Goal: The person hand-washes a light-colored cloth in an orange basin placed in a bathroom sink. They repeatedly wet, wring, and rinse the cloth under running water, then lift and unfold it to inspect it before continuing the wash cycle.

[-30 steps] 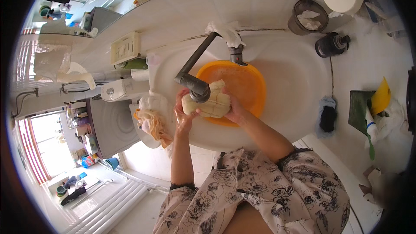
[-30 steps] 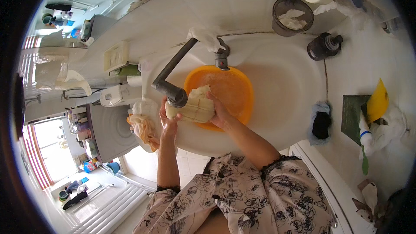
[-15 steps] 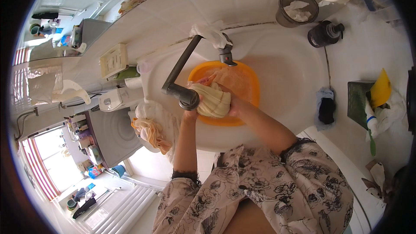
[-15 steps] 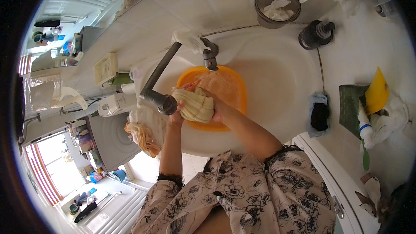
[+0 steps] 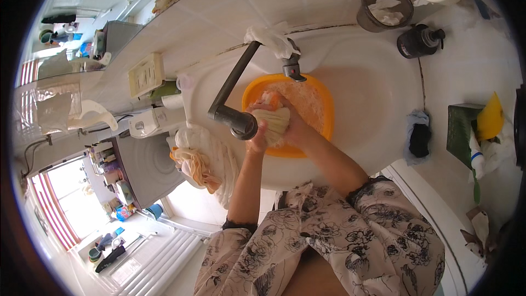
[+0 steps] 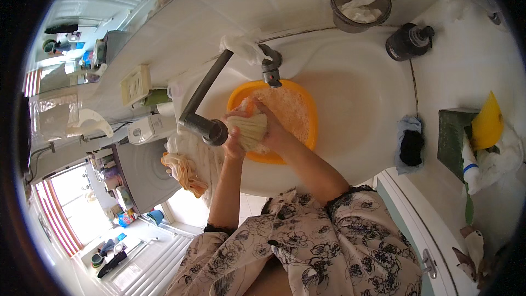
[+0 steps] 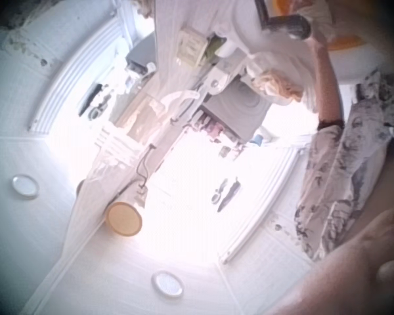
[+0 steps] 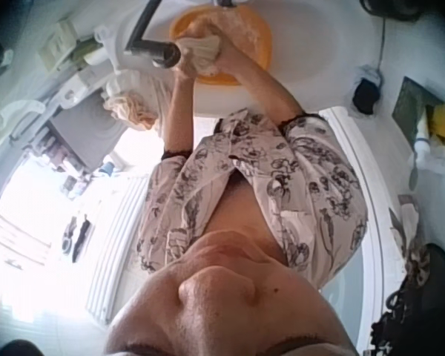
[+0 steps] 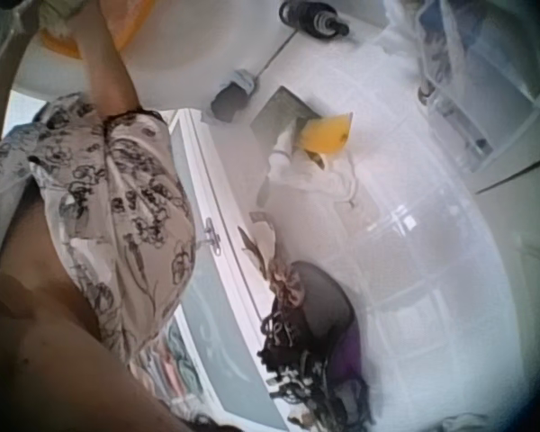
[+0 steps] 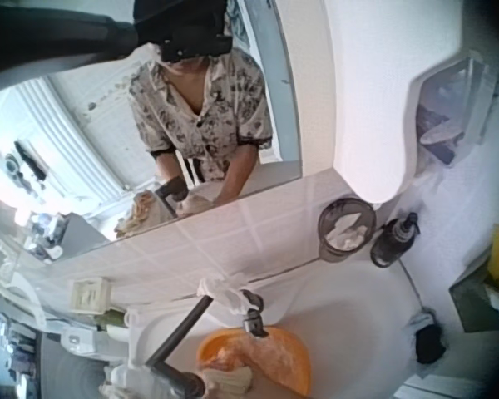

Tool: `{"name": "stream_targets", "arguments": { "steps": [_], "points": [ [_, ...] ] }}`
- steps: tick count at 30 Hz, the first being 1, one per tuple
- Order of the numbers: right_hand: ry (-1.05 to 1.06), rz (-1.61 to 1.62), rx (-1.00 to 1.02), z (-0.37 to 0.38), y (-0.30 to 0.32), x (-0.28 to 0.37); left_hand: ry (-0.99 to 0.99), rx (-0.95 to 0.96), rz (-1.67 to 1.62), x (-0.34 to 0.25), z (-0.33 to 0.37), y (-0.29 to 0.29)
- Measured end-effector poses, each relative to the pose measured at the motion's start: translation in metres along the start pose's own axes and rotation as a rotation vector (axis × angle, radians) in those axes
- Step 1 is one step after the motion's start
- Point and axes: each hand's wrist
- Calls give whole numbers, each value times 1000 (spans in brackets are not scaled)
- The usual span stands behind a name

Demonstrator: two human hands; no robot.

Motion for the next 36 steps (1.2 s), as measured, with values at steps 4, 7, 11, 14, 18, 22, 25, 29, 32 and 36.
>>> {"name": "stream_targets", "arguments": {
  "steps": [4,7,11,14,18,22,25,29,32,36],
  "points": [
    [151,-216,-135,7,10,-5,-4,-263,-450,3,1,-8],
    [356,-469,-316,6,4,-9,161,-385,-600,6,-2,-9],
    [455,-1374,-600,4,-3,-4,257,-404,-884,28,-8,-12],
    [497,-1839,-460,-6,-2,4,366,-327,-1136,33,-9,-18],
    [363,-2282,-198,-28,0,18,670,-271,-1182,57,-24,-15],
    [234,-2212,-332,-59,5,17,861,-257,-1064,81,-45,-25],
    [340,-1819,-713,-77,-9,17,805,-180,-891,76,-49,-30],
    [556,-1154,-946,-112,-18,18,602,-216,-337,51,-39,-20],
    [503,-933,-934,-141,-8,35,415,-331,70,49,-43,21],
    [322,-1013,-958,-149,6,44,430,-336,675,95,-69,80]
  ]
}}
Point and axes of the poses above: each hand's wrist, its own z-axis towards the middle knuckle, its own y-axis out of the back of the hand, x = y × z, and after that the axes turned 15 degrees about x, right-handed
